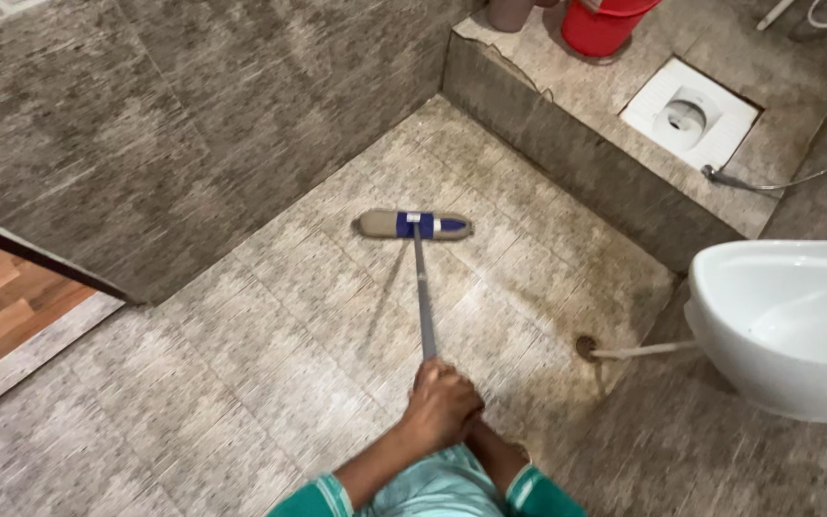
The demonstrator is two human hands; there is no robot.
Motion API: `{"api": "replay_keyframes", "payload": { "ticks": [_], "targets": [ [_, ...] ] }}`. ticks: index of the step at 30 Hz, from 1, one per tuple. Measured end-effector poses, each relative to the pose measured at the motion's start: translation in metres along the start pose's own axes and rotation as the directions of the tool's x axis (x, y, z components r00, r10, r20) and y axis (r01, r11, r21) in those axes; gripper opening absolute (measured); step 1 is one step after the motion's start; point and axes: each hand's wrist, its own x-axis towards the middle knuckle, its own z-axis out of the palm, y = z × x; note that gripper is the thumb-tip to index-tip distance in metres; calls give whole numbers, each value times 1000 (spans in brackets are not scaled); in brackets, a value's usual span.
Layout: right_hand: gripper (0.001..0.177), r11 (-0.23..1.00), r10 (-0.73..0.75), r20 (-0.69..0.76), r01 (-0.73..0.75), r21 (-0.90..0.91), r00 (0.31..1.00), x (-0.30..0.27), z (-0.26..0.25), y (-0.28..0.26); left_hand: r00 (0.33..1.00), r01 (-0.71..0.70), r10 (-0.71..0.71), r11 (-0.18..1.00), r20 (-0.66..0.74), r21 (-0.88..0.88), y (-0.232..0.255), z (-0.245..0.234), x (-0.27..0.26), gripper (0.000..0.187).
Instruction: The person mops the tiled floor of a bathroom using a long-handled mop, pushing the mop head across the surface around a urinal and toilet.
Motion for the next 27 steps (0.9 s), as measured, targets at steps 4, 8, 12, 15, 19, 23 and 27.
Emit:
{"api": "replay_keyframes", "payload": {
  "ticks": [4,8,12,15,19,23,27],
  "targets": [
    [14,992,-57,33,61,-107,998,26,9,48,984,-112,115,993,-136,34,-26,6,-25,10],
    [13,963,-138,66,150,-224,988,54,27,76,977,-140,140,990,-160,14,-20,-17,-70,15],
    [12,955,-164,83,179,-237,983,51,72,91,980,-68,63,997,-187,-22,0,-64,-120,13],
    [14,991,-86,-53,80,-105,995,30,115,85,984,-68,55,995,-167,-71,27,-99,-144,14],
    [25,826,-189,-457,392,405,869,-35,190,96,996,-85,76,978,-54,-191,71,-134,-170,15],
    [35,662,-117,-535,468,586,837,-77,211,127,985,-161,137,952,-107,-261,83,-138,-187,12],
    [46,988,71,-186,-44,147,980,-81,175,116,976,-217,212,943,-45,-252,80,-112,-201,16]
  ]
}}
